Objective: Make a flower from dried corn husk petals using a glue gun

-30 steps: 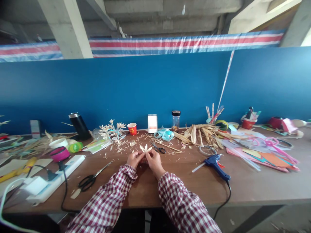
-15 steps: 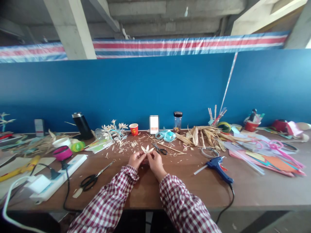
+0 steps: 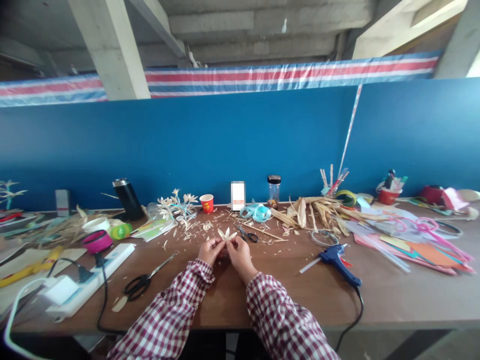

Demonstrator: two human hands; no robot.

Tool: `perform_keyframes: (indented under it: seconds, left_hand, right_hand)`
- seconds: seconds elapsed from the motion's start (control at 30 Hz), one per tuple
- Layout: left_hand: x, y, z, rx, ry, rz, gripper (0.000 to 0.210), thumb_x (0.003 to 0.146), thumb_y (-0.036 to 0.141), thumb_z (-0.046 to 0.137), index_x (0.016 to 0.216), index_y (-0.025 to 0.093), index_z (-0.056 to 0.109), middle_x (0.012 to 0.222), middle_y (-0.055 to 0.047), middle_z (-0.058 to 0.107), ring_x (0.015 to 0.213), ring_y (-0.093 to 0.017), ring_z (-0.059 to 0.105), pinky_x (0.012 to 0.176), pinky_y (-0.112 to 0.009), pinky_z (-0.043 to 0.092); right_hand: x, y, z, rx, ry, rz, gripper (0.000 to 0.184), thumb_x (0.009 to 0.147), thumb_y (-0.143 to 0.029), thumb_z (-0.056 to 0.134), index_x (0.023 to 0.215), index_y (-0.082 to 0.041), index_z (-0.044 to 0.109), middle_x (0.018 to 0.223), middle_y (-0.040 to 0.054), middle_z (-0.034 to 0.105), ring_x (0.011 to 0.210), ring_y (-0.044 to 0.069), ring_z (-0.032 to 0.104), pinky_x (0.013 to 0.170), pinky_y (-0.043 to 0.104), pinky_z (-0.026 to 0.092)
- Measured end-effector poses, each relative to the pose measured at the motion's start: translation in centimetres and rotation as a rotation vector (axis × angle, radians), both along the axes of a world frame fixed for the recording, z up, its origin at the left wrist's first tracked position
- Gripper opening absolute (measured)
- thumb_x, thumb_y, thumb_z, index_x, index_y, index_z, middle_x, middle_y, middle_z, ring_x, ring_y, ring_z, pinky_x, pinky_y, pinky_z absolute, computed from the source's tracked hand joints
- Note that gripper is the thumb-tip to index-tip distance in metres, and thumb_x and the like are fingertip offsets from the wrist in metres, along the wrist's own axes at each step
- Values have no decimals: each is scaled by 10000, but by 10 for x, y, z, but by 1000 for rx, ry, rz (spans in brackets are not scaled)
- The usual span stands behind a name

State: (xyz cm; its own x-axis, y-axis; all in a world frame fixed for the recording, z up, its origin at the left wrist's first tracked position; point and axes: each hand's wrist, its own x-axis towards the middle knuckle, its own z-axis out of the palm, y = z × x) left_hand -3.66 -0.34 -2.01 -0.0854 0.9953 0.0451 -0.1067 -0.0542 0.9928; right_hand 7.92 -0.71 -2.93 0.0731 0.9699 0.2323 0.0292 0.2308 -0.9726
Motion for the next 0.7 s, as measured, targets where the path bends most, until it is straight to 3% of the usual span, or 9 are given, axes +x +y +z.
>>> perform_keyframes:
  seconds: [0.7]
  left_hand:
    - [0, 2, -3, 6, 10, -41, 323, 555, 412, 760, 675, 135, 645, 505, 11, 620, 441, -113, 536, 453, -228, 437]
  right_hand:
    - [1, 0, 1, 37, 50, 5, 304, 709, -476, 597, 668, -182, 534, 552, -14, 544, 498, 126, 477, 439, 222, 363]
